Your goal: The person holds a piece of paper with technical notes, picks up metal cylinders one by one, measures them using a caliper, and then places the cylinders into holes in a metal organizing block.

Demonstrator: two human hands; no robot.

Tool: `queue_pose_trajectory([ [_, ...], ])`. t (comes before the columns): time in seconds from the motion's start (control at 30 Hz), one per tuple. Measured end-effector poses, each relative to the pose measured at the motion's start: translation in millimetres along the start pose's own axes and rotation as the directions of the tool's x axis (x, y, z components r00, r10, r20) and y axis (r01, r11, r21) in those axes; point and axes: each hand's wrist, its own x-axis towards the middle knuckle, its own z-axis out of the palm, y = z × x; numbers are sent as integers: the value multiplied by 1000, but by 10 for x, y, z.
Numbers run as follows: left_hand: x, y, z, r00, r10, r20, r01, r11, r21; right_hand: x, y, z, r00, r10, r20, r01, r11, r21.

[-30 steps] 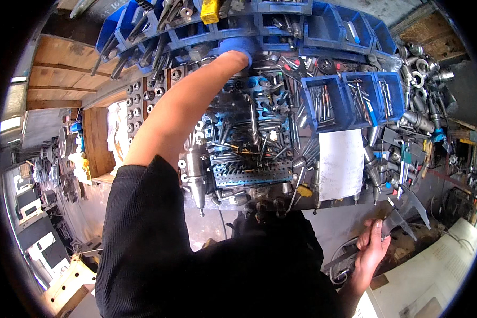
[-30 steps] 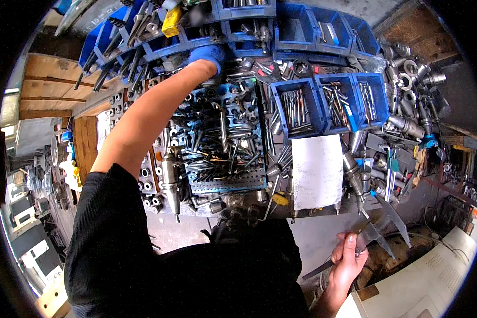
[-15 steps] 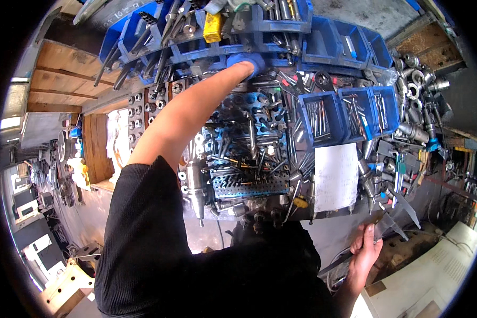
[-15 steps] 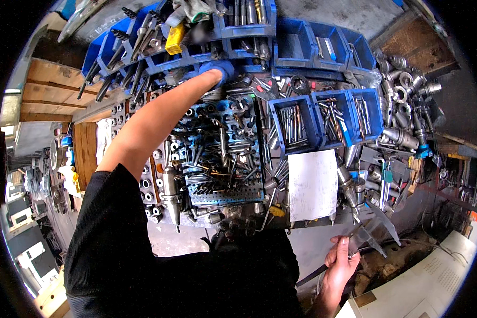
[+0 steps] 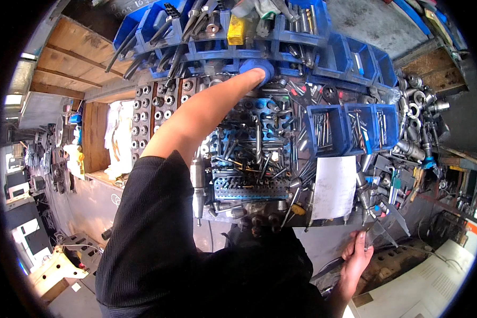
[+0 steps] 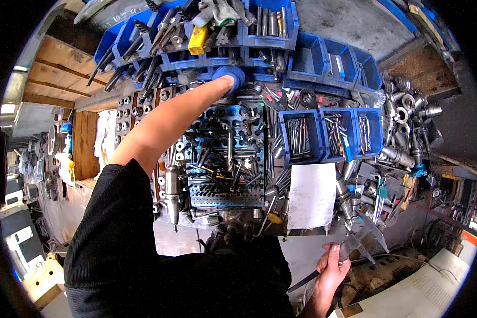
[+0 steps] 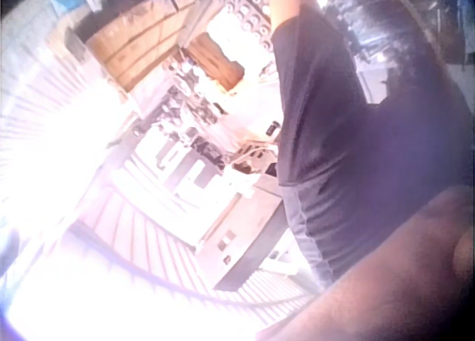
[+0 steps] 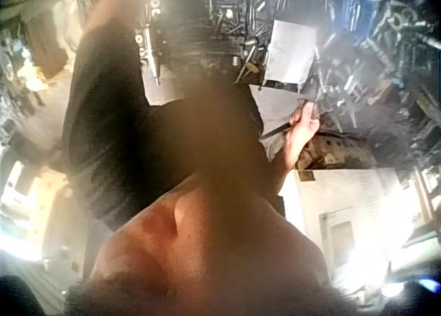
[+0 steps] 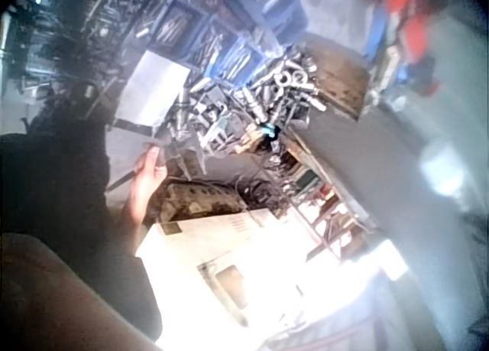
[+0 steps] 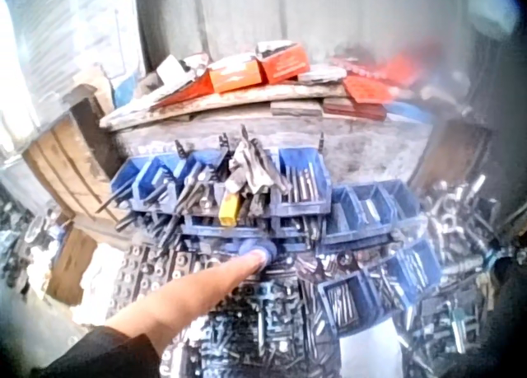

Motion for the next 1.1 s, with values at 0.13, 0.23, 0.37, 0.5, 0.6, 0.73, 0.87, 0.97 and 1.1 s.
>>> queue_pose_trajectory([
  [0.13, 670, -502, 419, 993, 48, -105, -48, 999, 2, -53, -7, 28, 999, -29, 21, 31, 998, -62],
  [0.23, 1169, -856, 667, 993, 46, -104, -42, 998, 39, -25, -13, 2, 998, -29, 56, 33, 996, -78],
  [0.37, 675, -173, 482, 990, 10, -139, -29, 991, -134, -72, 38, -20, 997, -47, -56, 45, 998, -40],
  [0.5, 368, -158, 325, 978, -58, -201, 7, 969, -247, -68, 63, -78, 999, -31, -31, 30, 999, -19],
  [0.6, 422, -290, 400, 972, -50, -229, 1, 977, -211, -73, 45, -65, 1000, -11, -17, 11, 1000, -21],
  [0.73, 296, -172, 322, 975, -38, -217, 6, 990, -144, -86, 47, -55, 1000, -10, -17, 10, 1000, -28],
  [0.87, 180, -224, 214, 979, -21, -201, 1, 995, -100, -78, 63, -77, 1000, -17, -4, 17, 1000, -25],
  [0.97, 112, -262, 167, 980, -15, -197, -1, 997, -81, -75, 76, -90, 1000, -9, -20, 9, 1000, -19],
  [1.1, 20, -249, 134, 980, -18, -198, 5, 998, -67, -74, 110, -88, 999, -21, -37, 19, 999, -36],
])
